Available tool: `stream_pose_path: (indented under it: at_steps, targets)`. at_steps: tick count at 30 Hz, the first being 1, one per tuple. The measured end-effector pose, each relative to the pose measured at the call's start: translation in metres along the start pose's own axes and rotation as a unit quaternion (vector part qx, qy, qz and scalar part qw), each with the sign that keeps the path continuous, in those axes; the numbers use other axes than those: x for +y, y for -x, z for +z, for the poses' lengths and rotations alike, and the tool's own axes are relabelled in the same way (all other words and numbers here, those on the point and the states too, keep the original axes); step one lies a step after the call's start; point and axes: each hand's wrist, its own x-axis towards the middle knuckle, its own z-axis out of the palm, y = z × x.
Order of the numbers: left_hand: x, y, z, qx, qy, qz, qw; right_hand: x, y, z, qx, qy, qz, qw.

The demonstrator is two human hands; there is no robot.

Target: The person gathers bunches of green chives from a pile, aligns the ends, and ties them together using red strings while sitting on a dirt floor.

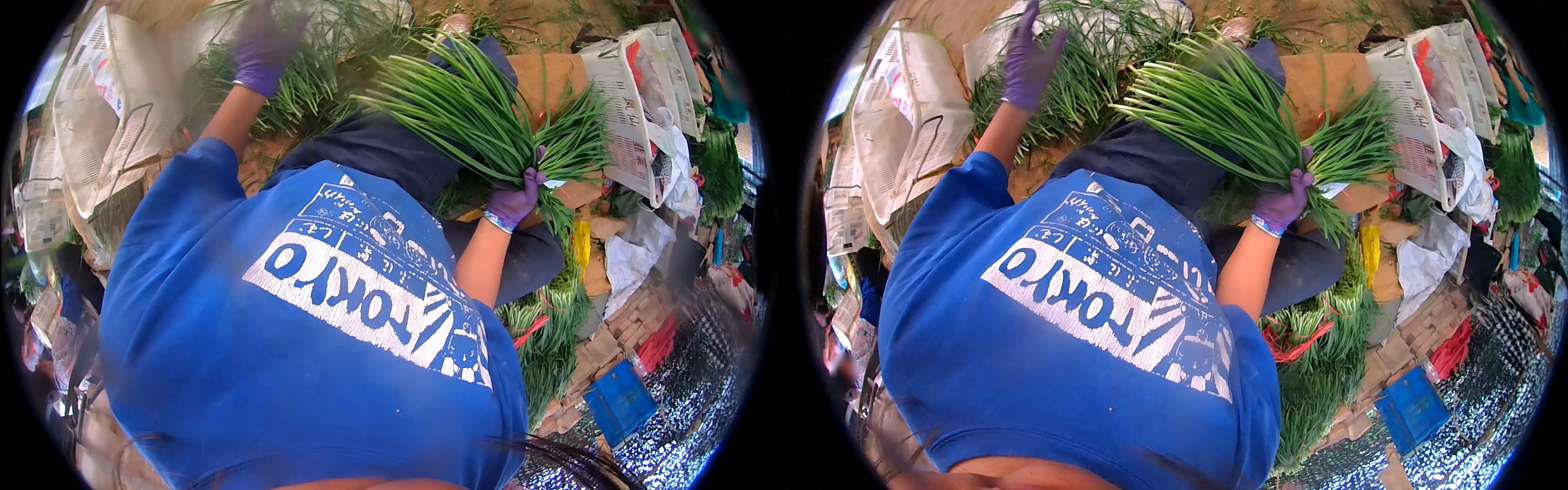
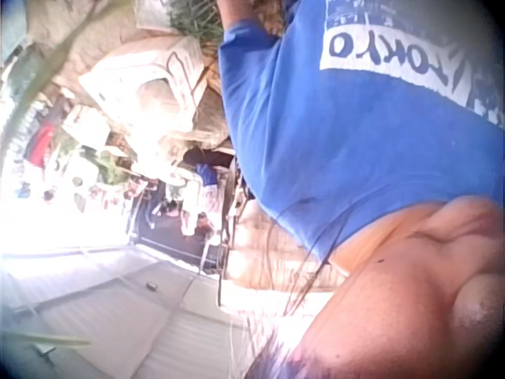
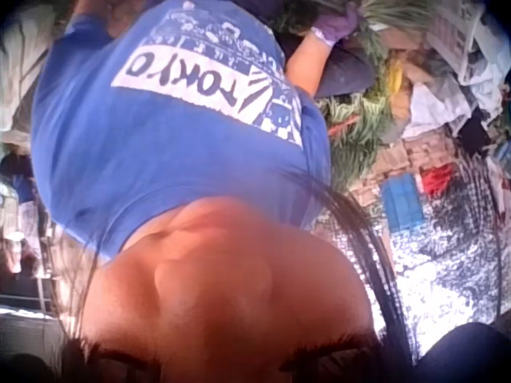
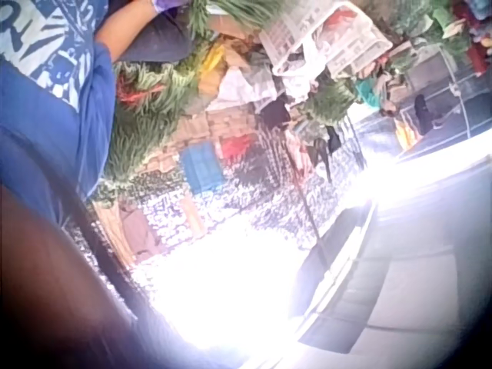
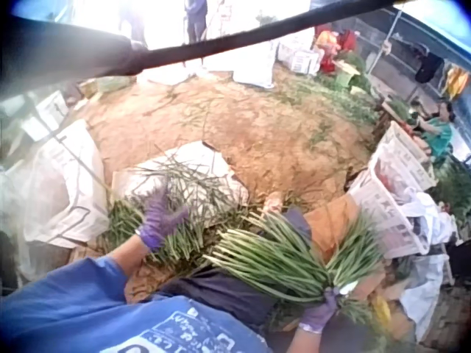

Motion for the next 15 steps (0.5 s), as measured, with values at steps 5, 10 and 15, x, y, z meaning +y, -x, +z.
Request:
stream_pose_path:
  at_steps: [5, 10, 15]
  targets:
    - [0.018, 0.053, 0.028, -0.424, 0.327, -0.121, 0.836, 0.005, -0.001, -0.004, 0.022, 0.005, -0.028, 0.999]
    - [0.034, 0.082, 0.065, -0.366, 0.359, -0.152, 0.845, 0.002, 0.0, -0.008, 0.0, -0.036, -0.001, 0.999]
    - [0.018, 0.067, 0.065, -0.25, 0.124, 0.124, 0.952, 0.0, 0.001, -0.009, 0.034, -0.002, 0.004, 0.999]
